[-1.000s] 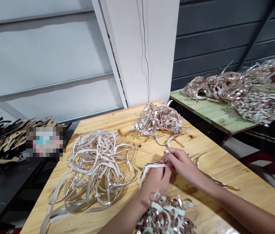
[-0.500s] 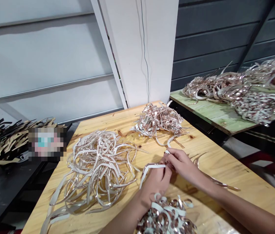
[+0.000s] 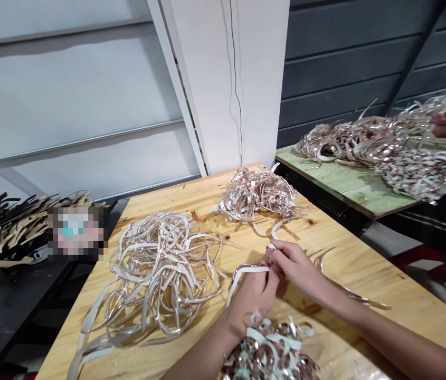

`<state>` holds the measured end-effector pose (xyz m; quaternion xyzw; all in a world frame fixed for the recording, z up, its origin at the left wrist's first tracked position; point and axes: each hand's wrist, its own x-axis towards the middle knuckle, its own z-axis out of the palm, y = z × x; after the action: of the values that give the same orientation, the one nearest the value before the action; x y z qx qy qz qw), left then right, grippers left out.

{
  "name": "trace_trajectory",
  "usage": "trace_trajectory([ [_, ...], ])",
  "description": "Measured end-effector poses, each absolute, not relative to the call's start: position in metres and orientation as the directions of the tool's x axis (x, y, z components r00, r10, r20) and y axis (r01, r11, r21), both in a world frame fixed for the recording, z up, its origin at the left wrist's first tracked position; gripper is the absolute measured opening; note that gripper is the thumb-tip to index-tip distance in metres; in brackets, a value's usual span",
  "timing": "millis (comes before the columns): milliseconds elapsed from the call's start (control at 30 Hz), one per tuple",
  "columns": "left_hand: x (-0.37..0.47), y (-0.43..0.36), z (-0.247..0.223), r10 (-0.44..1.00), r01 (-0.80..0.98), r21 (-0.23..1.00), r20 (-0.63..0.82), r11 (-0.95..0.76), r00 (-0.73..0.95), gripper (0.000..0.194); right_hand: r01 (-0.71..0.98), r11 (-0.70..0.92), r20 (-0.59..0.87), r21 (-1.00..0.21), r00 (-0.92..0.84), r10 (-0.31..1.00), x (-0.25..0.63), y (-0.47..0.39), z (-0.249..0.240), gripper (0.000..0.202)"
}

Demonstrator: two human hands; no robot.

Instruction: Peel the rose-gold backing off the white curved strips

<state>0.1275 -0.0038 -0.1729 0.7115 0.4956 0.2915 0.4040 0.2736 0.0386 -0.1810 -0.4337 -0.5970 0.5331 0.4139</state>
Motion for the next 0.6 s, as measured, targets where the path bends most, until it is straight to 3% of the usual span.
trace_trajectory([
  [600, 0.1285, -0.0038, -0.1739, 0.942, 0.457, 0.871, 0.02, -0.181, 0.334, 0.039, 0.089, 0.058, 0.031, -0.994, -0.279, 0.96, 0.2732, 0.0392, -0.1813, 0.025],
])
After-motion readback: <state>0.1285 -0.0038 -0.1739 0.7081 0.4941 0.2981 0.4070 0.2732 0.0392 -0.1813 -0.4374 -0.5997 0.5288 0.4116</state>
